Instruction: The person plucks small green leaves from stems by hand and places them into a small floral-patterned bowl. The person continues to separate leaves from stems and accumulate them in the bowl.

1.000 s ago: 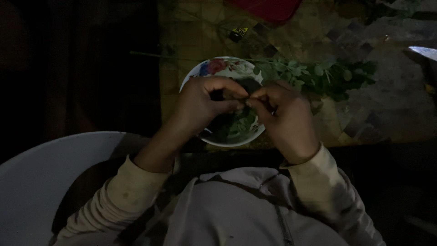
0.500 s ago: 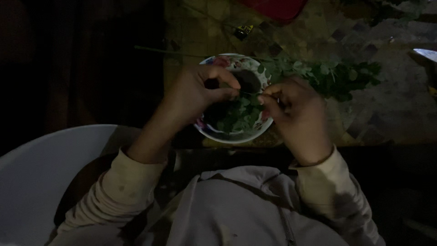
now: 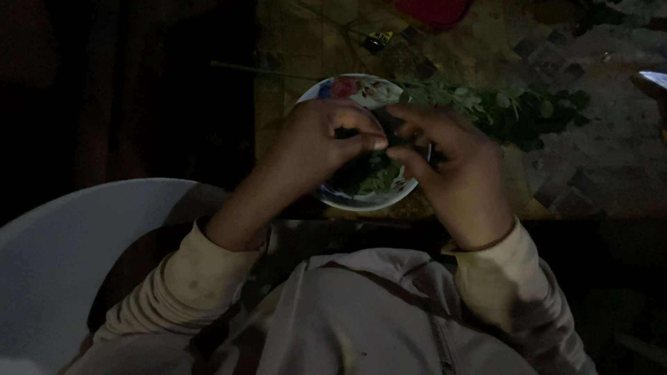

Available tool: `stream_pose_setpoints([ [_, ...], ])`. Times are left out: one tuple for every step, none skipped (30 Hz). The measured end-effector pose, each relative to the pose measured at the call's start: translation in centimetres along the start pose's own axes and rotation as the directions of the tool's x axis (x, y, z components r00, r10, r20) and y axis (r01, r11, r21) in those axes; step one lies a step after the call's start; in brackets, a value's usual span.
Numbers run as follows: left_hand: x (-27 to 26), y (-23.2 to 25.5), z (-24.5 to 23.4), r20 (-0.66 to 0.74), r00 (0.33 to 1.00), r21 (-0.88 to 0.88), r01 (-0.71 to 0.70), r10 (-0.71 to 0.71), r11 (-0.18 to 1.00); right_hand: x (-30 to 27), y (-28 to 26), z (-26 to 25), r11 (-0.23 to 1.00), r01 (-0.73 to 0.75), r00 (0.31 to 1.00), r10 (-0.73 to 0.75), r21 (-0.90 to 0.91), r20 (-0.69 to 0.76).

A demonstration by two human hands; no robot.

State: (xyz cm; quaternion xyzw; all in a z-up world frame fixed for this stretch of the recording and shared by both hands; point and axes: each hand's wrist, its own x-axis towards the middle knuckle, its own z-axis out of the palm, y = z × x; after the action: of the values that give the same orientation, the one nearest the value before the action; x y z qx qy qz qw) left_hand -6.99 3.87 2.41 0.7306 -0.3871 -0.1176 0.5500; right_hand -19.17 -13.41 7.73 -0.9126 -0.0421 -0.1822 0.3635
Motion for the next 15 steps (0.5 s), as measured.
stream_pose_setpoints([
  [0.0, 0.1, -0.1, 0.023, 0.999, -0.009, 0.033, -0.033, 0.999, 0.0, 0.0, 0.1, 0.998, -0.004, 1.0, 0.004, -0.058, 0.002],
  [-0.1, 0.2, -0.1, 0.047, 0.997, -0.019, 0.066, -0.066, 0.998, 0.0, 0.0, 0.1, 0.993, -0.008, 1.0, 0.009, -0.117, 0.005],
  [-0.2, 0.3, -0.1, 0.072, 0.993, -0.027, 0.1, -0.098, 0.995, 0.0, 0.0, 0.1, 0.984, -0.012, 1.0, 0.014, -0.176, 0.008],
  [-0.3, 0.3, -0.1, 0.055, 0.995, -0.04, 0.081, -0.079, 0.996, 0.0, 0.1, 0.1, 0.985, 0.007, 1.0, -0.006, -0.171, 0.008],
  [-0.4, 0.4, -0.1, 0.038, 0.997, -0.053, 0.062, -0.06, 0.997, 0.0, 0.2, 0.1, 0.986, 0.026, 1.0, -0.025, -0.167, 0.008],
  [-0.6, 0.4, -0.1, 0.022, 0.999, -0.065, 0.044, -0.042, 0.997, 0.0, 0.2, 0.0, 0.986, 0.044, 0.999, -0.044, -0.162, 0.008],
  [-0.5, 0.3, 0.0, 0.016, 0.999, -0.084, 0.04, -0.039, 0.996, 0.0, 0.3, 0.0, 0.977, 0.082, 0.997, -0.083, -0.198, 0.003],
  [-0.4, 0.2, 0.0, 0.011, 0.999, -0.103, 0.035, -0.034, 0.994, 0.1, 0.4, -0.1, 0.965, 0.118, 0.993, -0.122, -0.234, 0.0],
  [-0.3, 0.2, -0.1, 0.006, 1.0, -0.122, 0.031, -0.03, 0.992, 0.2, 0.4, -0.1, 0.95, 0.154, 0.987, -0.16, -0.271, -0.002],
  [-0.1, 0.0, -0.3, -0.011, 1.0, -0.103, -0.001, 0.0, 0.995, 0.4, 0.3, -0.2, 0.94, 0.195, 0.979, -0.204, -0.281, -0.002],
  [0.0, -0.1, -0.7, -0.027, 0.999, -0.083, -0.032, 0.03, 0.996, 0.5, 0.3, -0.3, 0.927, 0.236, 0.969, -0.247, -0.291, -0.001],
  [0.0, -0.1, -0.9, -0.041, 0.997, -0.062, -0.062, 0.06, 0.996, 0.6, 0.2, -0.4, 0.913, 0.274, 0.958, -0.288, -0.301, -0.001],
  [0.0, -0.1, -1.0, -0.01, 1.0, -0.061, 0.008, -0.008, 0.998, 0.6, 0.0, -0.6, 0.964, 0.175, 0.984, -0.178, -0.201, 0.004],
  [-0.1, 0.0, -1.3, 0.019, 0.997, -0.057, 0.078, -0.077, 0.995, 0.6, -0.1, -0.7, 0.993, 0.071, 0.997, -0.069, -0.098, 0.023],
  [-0.2, 0.1, -1.3, 0.049, 0.988, -0.051, 0.147, -0.144, 0.988, 0.7, -0.3, -0.8, 0.999, -0.039, 0.998, 0.038, 0.003, 0.054],
])
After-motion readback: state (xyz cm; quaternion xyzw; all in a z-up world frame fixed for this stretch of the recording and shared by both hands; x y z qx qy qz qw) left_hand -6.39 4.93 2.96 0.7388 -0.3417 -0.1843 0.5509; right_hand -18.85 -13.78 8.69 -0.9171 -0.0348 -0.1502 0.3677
